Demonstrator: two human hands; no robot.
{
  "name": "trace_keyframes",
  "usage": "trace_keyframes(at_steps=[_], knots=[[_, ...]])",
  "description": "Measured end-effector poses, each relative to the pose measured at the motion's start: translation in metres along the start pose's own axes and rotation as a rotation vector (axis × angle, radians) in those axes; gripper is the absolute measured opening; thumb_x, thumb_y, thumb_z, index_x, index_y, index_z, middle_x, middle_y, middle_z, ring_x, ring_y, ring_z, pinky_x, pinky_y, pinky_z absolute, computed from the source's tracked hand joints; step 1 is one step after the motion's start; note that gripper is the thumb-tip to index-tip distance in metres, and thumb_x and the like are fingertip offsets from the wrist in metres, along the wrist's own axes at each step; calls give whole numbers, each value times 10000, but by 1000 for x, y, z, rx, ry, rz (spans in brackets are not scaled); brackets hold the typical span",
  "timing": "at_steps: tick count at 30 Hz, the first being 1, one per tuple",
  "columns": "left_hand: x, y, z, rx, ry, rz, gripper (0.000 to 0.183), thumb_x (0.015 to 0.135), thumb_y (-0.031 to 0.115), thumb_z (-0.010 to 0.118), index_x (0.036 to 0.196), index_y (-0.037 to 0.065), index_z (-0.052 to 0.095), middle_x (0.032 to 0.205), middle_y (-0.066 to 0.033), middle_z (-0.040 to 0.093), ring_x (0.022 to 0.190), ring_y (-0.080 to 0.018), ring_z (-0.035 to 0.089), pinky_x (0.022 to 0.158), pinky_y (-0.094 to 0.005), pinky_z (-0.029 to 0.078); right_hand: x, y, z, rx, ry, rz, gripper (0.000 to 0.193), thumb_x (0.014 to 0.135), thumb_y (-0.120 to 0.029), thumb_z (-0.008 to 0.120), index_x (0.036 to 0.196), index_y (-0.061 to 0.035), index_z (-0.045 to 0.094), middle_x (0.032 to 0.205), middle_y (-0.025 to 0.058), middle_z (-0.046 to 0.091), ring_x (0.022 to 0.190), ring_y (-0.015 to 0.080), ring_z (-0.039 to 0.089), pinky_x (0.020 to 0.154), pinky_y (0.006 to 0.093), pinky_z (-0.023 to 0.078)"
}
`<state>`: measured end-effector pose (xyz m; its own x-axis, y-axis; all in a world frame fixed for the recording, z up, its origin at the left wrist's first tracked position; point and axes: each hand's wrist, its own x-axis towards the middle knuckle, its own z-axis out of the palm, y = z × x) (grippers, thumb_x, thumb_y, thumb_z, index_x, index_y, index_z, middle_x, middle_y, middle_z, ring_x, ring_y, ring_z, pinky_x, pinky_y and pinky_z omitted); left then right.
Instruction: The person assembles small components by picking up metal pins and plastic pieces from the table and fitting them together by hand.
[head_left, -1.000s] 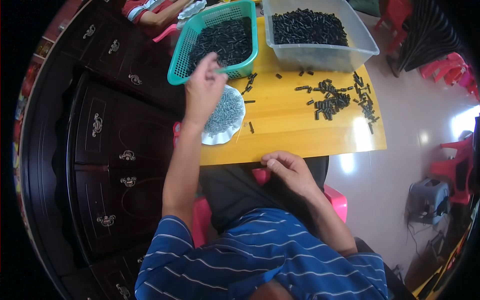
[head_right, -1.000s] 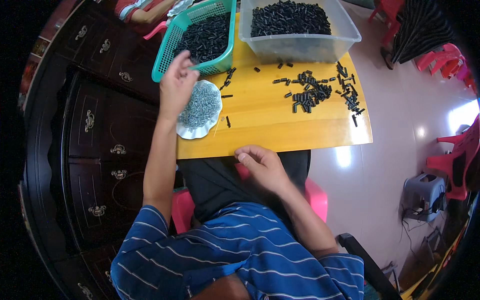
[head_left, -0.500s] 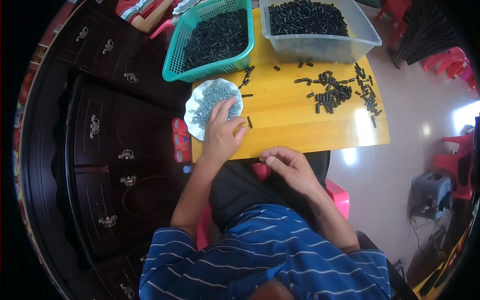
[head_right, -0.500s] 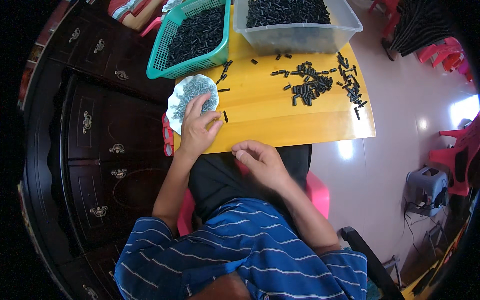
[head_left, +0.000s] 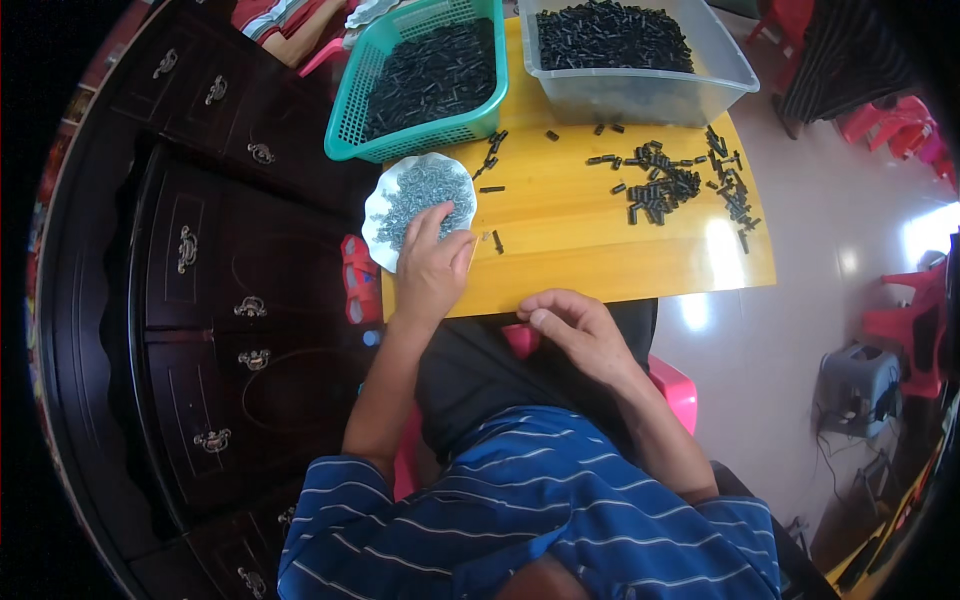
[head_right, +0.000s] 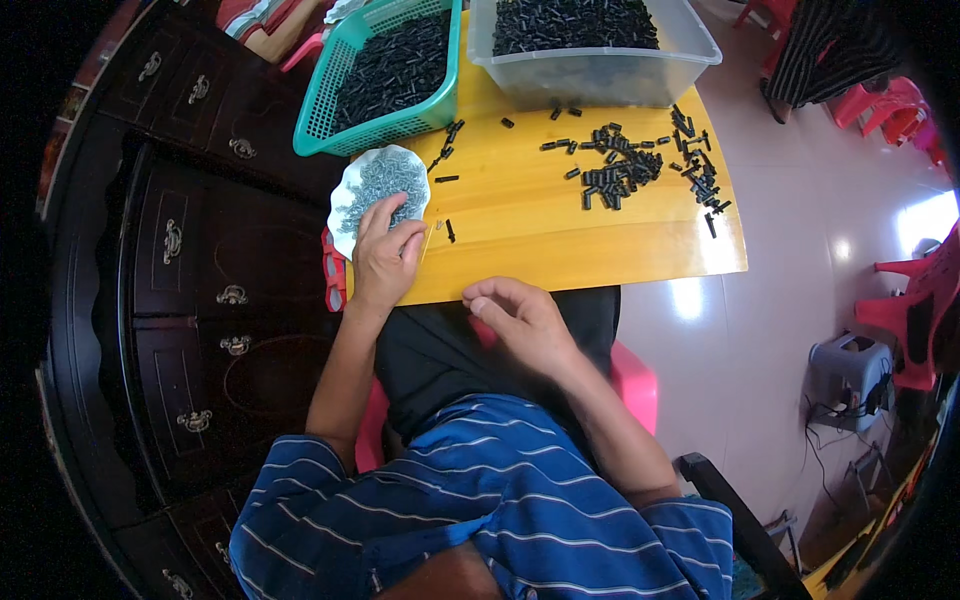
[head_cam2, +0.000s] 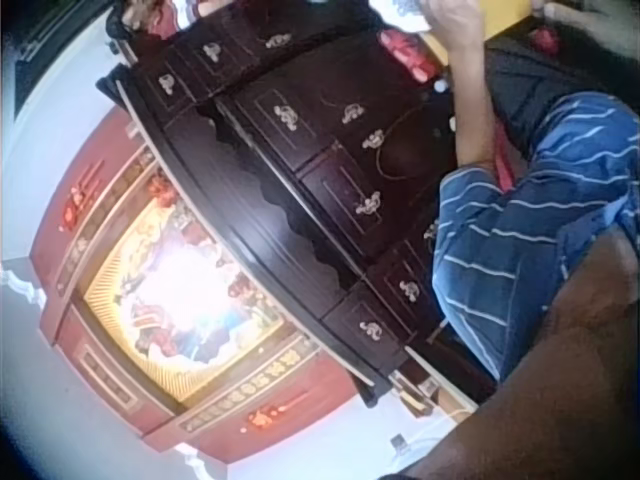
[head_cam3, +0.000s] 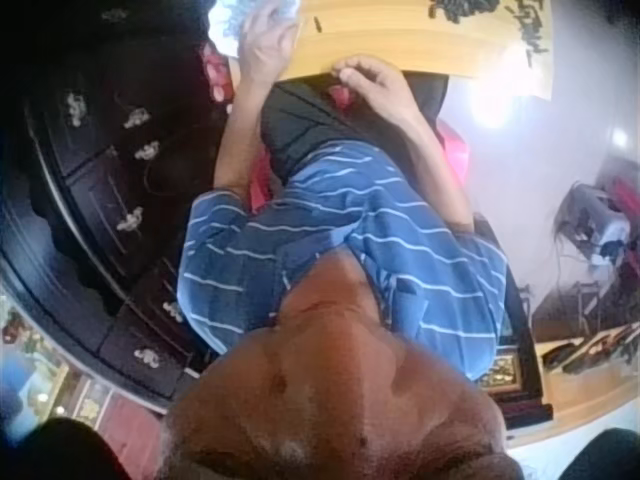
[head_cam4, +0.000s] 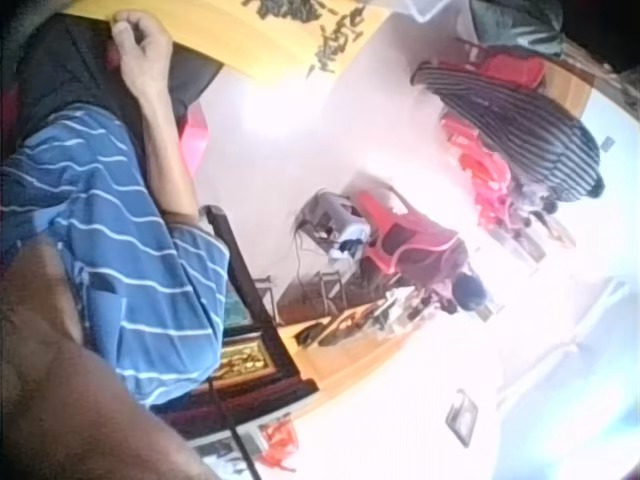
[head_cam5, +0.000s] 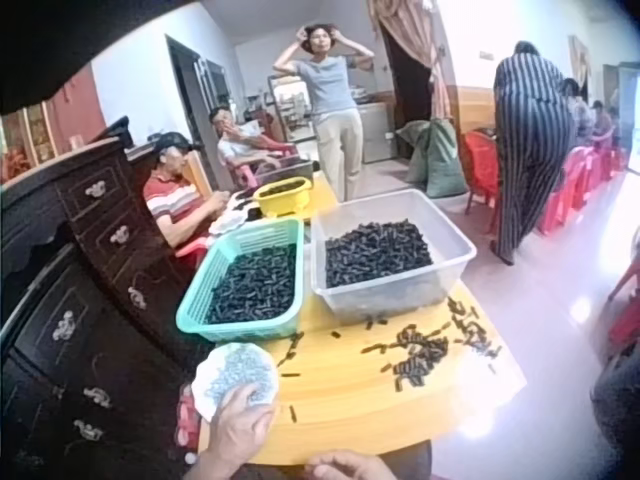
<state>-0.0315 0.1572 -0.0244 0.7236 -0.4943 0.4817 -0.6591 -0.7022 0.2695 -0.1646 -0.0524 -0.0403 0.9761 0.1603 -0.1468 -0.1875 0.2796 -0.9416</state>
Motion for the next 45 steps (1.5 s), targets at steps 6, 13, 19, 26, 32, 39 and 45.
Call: trace_keyframes(at_steps=[6,13,19,26,32,39,45], knots=[[6,6,3,49,-1,41,155,779,79,775,924,44,732,1329,-192,597,1249,-422,537,1029,-500,464,0,0,1,63,-23,42,217,1029,-135,614,1164,21,682,1086,60,707,1018,121,633,937,274,500],[15,22,4,171,-112,-44,155,773,137,792,909,64,770,1501,-198,475,1436,-440,356,1161,-595,274,1,5,0,63,-14,19,239,1026,-145,627,1174,37,673,1064,47,712,989,98,647,898,254,518],[15,17,14,213,-121,-12,83,803,122,771,847,55,752,1487,-185,484,1445,-437,347,1168,-620,252,2,8,0,75,-18,-4,231,1025,-134,624,1175,35,674,1062,46,714,976,99,650,890,253,522],[15,26,14,116,-76,26,91,855,113,703,896,35,680,1437,-203,523,1434,-450,360,1164,-618,278,1,6,-2,56,-8,-15,232,1029,-134,615,1178,35,670,1089,61,714,1015,106,652,911,262,521],[13,70,-9,-499,-53,-37,60,874,51,679,926,29,659,1331,-194,616,1366,-433,476,1144,-492,353,1,-1,-4,300,49,24,266,1058,-221,573,1208,-15,649,1056,37,696,966,100,640,921,273,507],[0,93,6,-757,-63,-73,98,915,101,669,967,18,659,1286,-175,642,1345,-396,506,1128,-469,370,2,-2,-12,602,33,75,274,1048,-311,594,1176,-76,652,984,-2,684,906,76,631,856,258,509],[7,95,-2,-701,-77,-33,101,880,40,697,972,6,676,1036,-145,700,1015,-311,669,907,-388,512,5,2,-12,580,74,-7,191,1042,-252,612,1074,-69,656,954,-2,674,868,76,613,826,249,498]])
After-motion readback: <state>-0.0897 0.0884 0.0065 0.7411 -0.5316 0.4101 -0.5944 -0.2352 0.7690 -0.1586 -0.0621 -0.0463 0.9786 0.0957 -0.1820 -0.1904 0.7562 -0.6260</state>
